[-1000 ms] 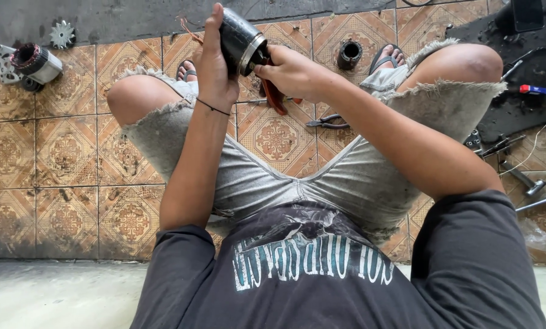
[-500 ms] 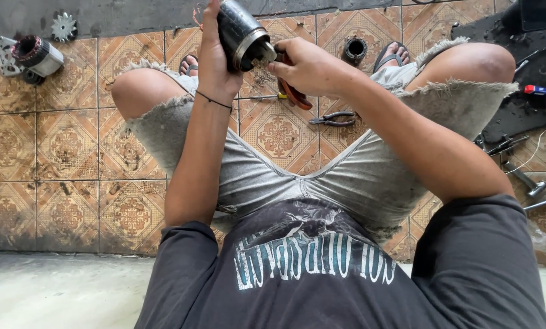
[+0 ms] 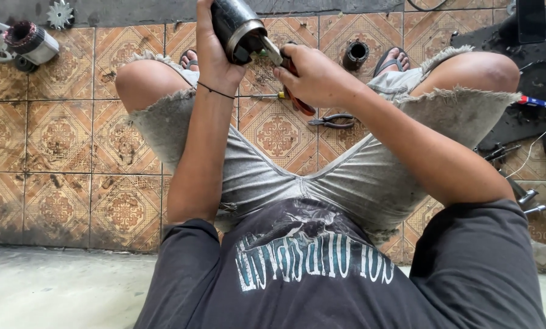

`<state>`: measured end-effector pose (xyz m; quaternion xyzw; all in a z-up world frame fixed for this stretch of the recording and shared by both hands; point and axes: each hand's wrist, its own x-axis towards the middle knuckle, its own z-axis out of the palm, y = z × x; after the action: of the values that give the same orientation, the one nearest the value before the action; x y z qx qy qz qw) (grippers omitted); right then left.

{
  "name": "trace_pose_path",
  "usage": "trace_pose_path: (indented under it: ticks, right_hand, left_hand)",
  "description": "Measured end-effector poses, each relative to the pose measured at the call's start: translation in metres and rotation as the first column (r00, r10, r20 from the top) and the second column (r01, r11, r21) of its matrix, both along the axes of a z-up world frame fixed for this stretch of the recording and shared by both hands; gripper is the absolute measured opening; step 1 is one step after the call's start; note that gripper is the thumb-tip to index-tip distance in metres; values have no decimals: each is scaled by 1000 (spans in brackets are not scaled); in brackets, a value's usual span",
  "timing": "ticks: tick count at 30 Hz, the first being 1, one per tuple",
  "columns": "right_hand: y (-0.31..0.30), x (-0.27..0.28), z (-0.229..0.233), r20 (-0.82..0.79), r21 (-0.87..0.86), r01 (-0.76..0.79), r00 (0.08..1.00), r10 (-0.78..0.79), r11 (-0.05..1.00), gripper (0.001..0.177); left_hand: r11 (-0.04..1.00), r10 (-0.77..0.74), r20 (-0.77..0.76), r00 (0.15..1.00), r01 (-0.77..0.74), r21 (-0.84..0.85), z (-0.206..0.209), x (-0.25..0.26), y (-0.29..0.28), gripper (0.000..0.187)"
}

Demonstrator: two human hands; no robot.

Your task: The person sits on the floor and uses pliers to pull and adjust copper wires inside a cylindrical motor housing. They repeatedly insert and remove the wires, manipulating them with their hands and the tool.

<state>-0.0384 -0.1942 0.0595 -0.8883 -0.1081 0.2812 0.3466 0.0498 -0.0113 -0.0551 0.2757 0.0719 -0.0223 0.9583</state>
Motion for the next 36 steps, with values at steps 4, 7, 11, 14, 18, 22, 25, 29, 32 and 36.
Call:
trace_pose_path:
  ticks: [4,7,11,14,18,22,25,29,32,36]
  right_hand:
    - [7,-13,-13,-6,46,-53,999,54,998,19]
    - [4,-14,-13,-107,50,-48,993,53,998,17]
    - [0,-13,-18,-61,63,-87,994,91,994,17]
    - [1,-12,-17,-65,38,-152,986,154,988,14]
    - [-19,-2,-8,-231,5,-369,904,360,930,7]
    - [-66,20,6,-281,-169,-363,909,308,916,13]
    - [-87,28,11,-103,-226,-232,971,214,946,9]
    - [-86,23,6,169,-102,-255,948,269,962,20]
    - [-84,24,0,135,-240,-301,931,339,923,15]
    - [-88,24,-4,129,-248,-385,896,424,889,24]
  left_hand:
    - [989,144,48,988,-146,35,-17,24,27,41]
    - [988,130,33,991,-133,76,-10,13,23,47]
    - [990,88,28,996,-91,107,-17,15,14,48]
    - [983,100,-26,995,-94,159,-11,9,5,44]
    - [861,95,-128,987,-17,508,44,-29,-6,67]
    - [555,31,230,973,-208,805,57,-46,1,68]
    - [259,-283,499,819,-436,862,69,-57,2,57]
    - [185,-423,369,828,-319,929,70,-63,-2,65]
    - [234,-441,379,814,-304,924,69,-63,0,67]
    - [355,-449,394,802,-244,902,73,-65,5,62]
